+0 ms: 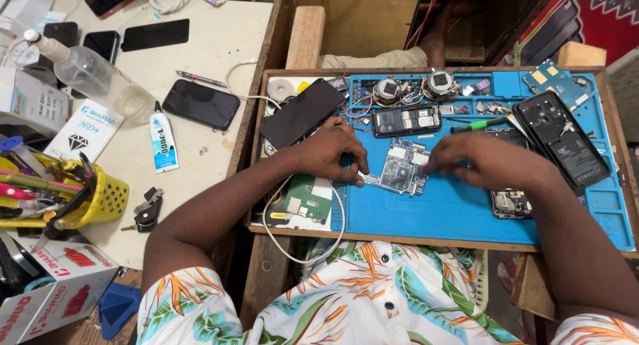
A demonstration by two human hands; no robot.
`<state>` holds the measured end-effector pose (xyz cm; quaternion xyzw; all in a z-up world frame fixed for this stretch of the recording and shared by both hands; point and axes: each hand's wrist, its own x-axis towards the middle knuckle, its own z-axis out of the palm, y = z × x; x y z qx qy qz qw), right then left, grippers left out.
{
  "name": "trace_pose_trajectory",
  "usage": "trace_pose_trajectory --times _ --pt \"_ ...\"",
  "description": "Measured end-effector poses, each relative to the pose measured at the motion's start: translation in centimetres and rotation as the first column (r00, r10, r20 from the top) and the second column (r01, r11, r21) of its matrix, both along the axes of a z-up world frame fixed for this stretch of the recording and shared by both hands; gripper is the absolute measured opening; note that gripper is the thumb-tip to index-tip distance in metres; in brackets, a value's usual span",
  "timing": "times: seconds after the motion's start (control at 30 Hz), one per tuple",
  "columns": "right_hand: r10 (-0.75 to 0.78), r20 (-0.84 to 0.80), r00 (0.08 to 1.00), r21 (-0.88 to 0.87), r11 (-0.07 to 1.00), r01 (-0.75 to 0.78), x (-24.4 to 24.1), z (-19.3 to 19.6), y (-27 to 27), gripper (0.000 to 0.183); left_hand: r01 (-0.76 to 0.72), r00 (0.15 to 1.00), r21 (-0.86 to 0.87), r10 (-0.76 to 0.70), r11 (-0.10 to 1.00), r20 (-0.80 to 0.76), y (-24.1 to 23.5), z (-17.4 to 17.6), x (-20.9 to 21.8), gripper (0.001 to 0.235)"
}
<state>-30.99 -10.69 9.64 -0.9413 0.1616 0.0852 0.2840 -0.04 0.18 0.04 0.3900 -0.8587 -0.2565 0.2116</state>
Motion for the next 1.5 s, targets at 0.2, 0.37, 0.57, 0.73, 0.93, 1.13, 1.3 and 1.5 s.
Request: trace_pose_trajectory --times 0.2,0.37,0.57,0.73,0.93,1.13,1.3,1.5 --pt "-0.151 -0.075 0.986 -0.08 0.986 0.145 -0.3 -0.7 0.0 0.053 -0.014 1.0 0.076 0.015 0.997 -0.006 -0.1 -0.7 0.2 0.027" --pt "0.036 0.022 0.999 0.005 0.999 -0.036 -0.1 -0.1 -0.2 0.039 -0.001 1.0 0.031 0.001 1.0 0.008 0.0 0.1 0.0 0.027" --pt "-0.154 -0.005 0.988 -0.084 0.985 0.153 -0.3 -0.1 -0.1 0.053 -0.021 0.999 0.062 0.02 0.998 0.028 -0.1 -0.3 0.0 0.028" --pt "-0.015 -0.043 0.999 0.003 1.0 0.015 0.2 -0.1 0.2 0.05 0.0 1.0 0.029 0.0 1.0 0.01 0.0 -0.1 0.0 0.027" --pt "-0.103 -0.001 0.995 -0.085 0.991 0.102 0.0 0.0 0.1 0.051 -0.025 0.999 0.061 0.024 0.998 0.026 0.1 0.0 -0.2 0.028" --pt "-0.122 -0.098 0.988 -0.009 0.992 0.122 -0.2 -0.4 -0.1 0.047 -0.031 0.999 0.057 0.03 0.998 0.016 0.1 -0.2 -0.2 0.028" --pt "-0.119 0.021 0.993 -0.146 0.982 0.121 0.2 -0.3 -0.3 0.036 -0.021 1.0 0.06 0.02 0.998 0.014 0.1 0.3 -0.2 0.029" --pt "-0.096 -0.143 0.985 0.026 0.995 0.101 -0.4 -0.5 -0.3 0.039 -0.026 1.0 0.068 0.027 0.997 -0.012 0.1 0.0 0.0 0.028"
